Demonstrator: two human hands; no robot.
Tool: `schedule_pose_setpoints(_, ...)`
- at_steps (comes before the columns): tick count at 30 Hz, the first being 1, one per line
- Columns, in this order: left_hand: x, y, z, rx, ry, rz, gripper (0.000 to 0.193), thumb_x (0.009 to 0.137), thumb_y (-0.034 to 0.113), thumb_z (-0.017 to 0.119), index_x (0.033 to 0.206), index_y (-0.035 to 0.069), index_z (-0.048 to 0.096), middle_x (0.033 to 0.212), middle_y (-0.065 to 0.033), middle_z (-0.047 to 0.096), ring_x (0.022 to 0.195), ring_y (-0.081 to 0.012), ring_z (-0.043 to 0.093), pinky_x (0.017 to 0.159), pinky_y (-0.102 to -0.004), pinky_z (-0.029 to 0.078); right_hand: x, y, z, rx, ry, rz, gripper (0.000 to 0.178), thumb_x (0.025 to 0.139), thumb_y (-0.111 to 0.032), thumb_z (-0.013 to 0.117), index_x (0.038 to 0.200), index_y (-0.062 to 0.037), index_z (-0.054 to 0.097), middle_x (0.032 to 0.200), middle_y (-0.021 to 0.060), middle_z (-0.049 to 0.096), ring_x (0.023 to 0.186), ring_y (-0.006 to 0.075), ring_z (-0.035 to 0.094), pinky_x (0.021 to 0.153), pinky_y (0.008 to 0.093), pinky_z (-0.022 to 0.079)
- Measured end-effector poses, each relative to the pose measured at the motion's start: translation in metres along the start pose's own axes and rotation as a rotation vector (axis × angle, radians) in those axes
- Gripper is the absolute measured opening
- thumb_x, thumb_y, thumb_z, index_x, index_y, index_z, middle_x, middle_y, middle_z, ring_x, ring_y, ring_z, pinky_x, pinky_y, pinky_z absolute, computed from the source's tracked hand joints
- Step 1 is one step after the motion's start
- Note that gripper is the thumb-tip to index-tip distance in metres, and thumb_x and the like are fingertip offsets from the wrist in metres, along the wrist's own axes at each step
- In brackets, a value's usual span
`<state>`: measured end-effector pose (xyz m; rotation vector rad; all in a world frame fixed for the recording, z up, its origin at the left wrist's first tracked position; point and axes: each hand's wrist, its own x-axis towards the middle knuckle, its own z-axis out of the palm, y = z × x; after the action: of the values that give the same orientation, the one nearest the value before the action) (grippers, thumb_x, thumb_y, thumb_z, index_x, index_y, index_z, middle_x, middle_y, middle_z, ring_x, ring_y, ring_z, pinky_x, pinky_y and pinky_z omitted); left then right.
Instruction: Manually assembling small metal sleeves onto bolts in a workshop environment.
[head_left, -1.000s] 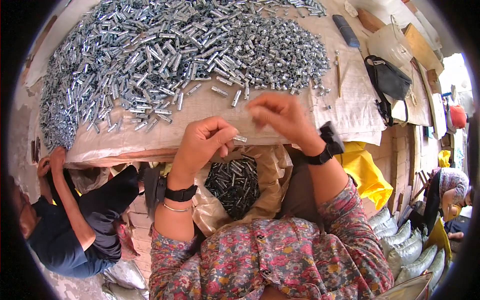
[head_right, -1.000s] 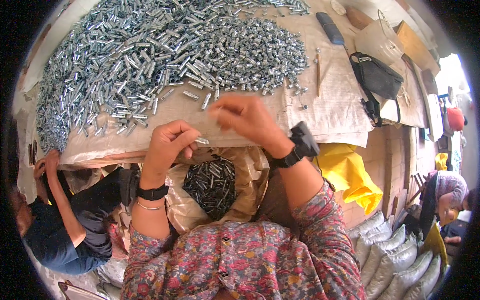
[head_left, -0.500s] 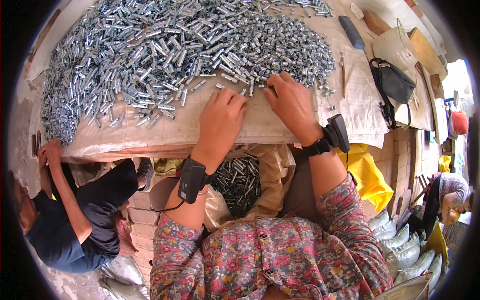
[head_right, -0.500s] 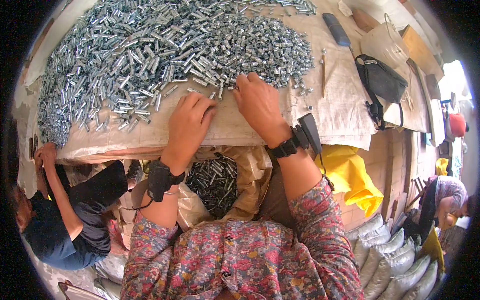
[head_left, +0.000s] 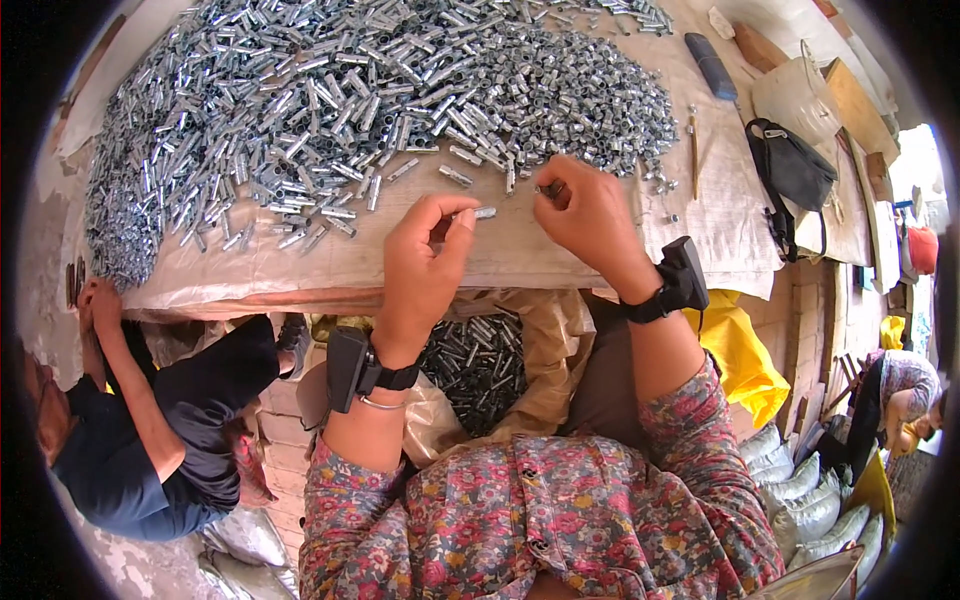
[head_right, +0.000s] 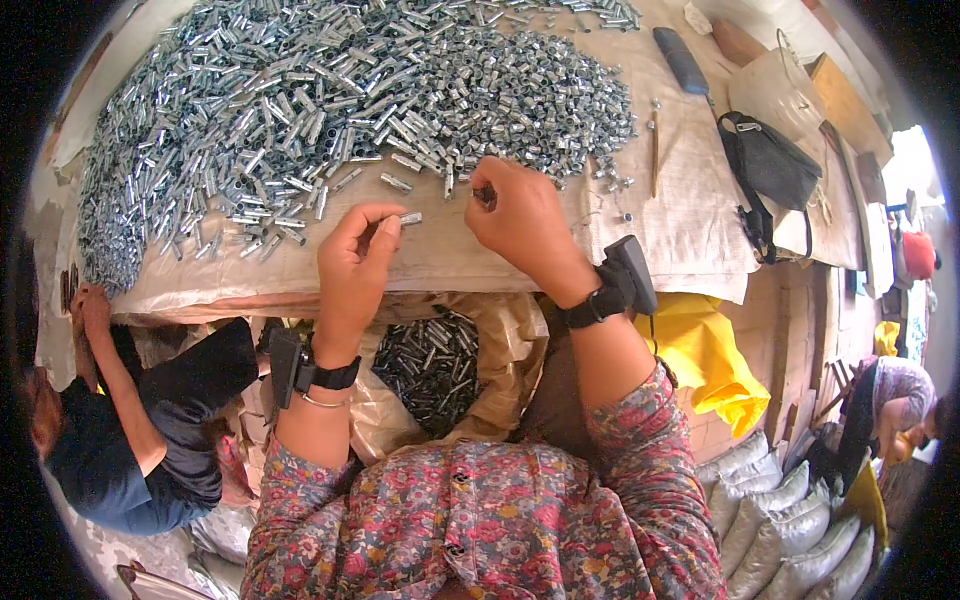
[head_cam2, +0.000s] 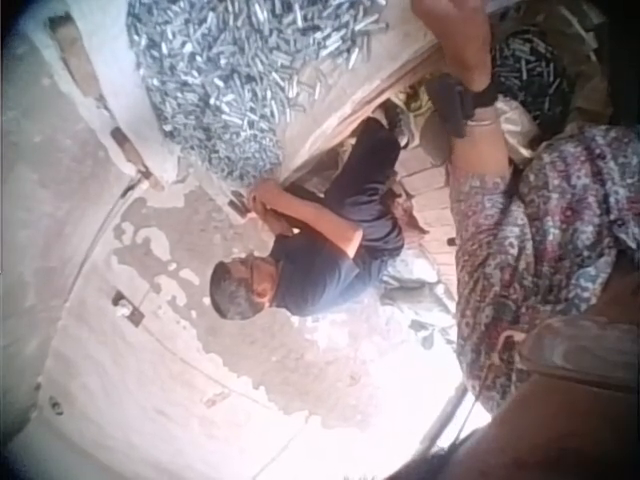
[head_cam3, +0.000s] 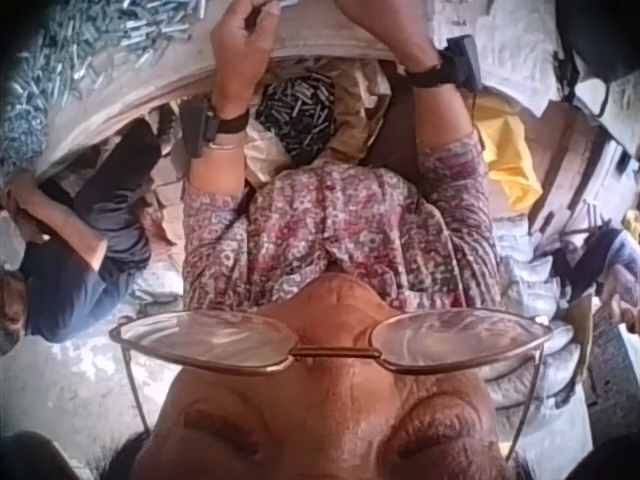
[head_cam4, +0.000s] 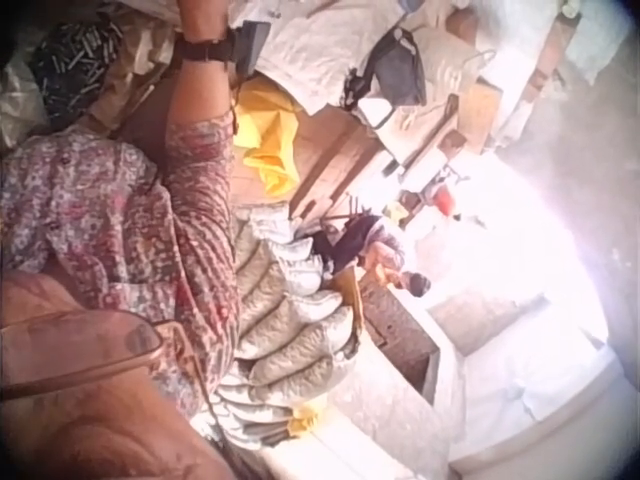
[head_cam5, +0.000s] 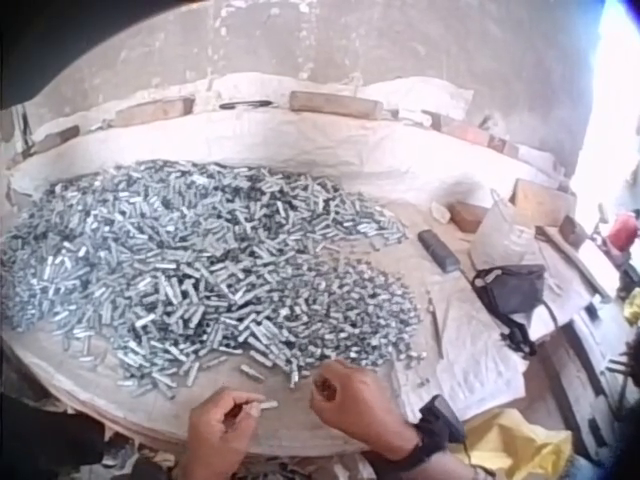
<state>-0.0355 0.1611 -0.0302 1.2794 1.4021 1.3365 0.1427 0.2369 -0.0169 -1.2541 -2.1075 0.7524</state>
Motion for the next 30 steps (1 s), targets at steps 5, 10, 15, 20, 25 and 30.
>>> schedule_pose_setpoints(5, -0.003, 0.005, -0.003, -0.207, -0.042, -0.1, 0.017, 0.09, 0.015, 0.054, 0.098, 0.001, 0.059, 0.076, -0.0009, 0.06, 0.064, -0.0054, 0.053, 0.059, -0.0192, 0.044, -0.006, -0.015, -0.003, 0.345, -0.151, 0.158, 0.014, 0.078, -0.002, 0.055, 0.092, 0.0013, 0.057, 0.08, 0.003, 0.059, 0.066, 0.009, 0.058, 0.059, 0.0223, 0.045)
schedule_pose_setpoints(10, -0.005, 0.004, -0.007, -0.367, -0.054, -0.208, 0.019, 0.09, 0.018, 0.055, 0.099, 0.002, 0.06, 0.078, -0.0031, 0.061, 0.065, -0.0074, 0.055, 0.06, -0.0199, 0.046, -0.012, -0.032, 0.001, 0.753, -0.21, 0.212, 0.013, 0.087, -0.003, 0.05, 0.098, 0.003, 0.054, 0.082, 0.0041, 0.059, 0.07, 0.0124, 0.061, 0.063, 0.022, 0.048)
schedule_pose_setpoints(15, -0.004, 0.006, -0.008, -0.516, -0.052, -0.29, 0.02, 0.089, 0.018, 0.056, 0.1, 0.002, 0.059, 0.078, -0.0034, 0.061, 0.065, -0.0077, 0.056, 0.061, -0.02, 0.047, -0.014, -0.031, 0.003, 1.013, -0.298, 0.182, 0.016, 0.089, -0.01, 0.053, 0.101, 0.0004, 0.053, 0.081, 0.0034, 0.059, 0.069, 0.0117, 0.062, 0.061, 0.0231, 0.049)
schedule_pose_setpoints(20, -0.006, 0.006, -0.008, -0.578, -0.072, -0.293, 0.019, 0.089, 0.019, 0.056, 0.099, 0.002, 0.059, 0.078, -0.0032, 0.061, 0.065, -0.0076, 0.057, 0.062, -0.0205, 0.048, -0.016, -0.03, 0.005, 1.041, -0.29, 0.201, 0.016, 0.089, -0.011, 0.055, 0.101, -0.0007, 0.054, 0.08, 0.0022, 0.059, 0.067, 0.0108, 0.061, 0.06, 0.0228, 0.049)
schedule_pose_setpoints(25, -0.006, 0.006, -0.008, -0.598, -0.074, -0.296, 0.019, 0.09, 0.019, 0.055, 0.098, 0.002, 0.059, 0.077, -0.0031, 0.061, 0.065, -0.008, 0.057, 0.061, -0.0209, 0.048, -0.017, -0.028, 0.007, 1.072, -0.275, 0.222, 0.016, 0.088, -0.011, 0.056, 0.101, -0.0007, 0.054, 0.08, 0.0024, 0.059, 0.067, 0.0108, 0.061, 0.061, 0.0228, 0.05)
schedule_pose_setpoints(30, -0.007, 0.006, -0.009, -0.576, -0.107, -0.287, 0.019, 0.09, 0.019, 0.055, 0.098, 0.002, 0.059, 0.077, -0.0033, 0.061, 0.065, -0.0084, 0.057, 0.061, -0.0204, 0.048, -0.018, -0.026, 0.007, 1.074, -0.291, 0.232, 0.016, 0.088, -0.01, 0.056, 0.101, -0.0001, 0.054, 0.08, 0.0039, 0.061, 0.068, 0.0117, 0.062, 0.061, 0.0238, 0.051)
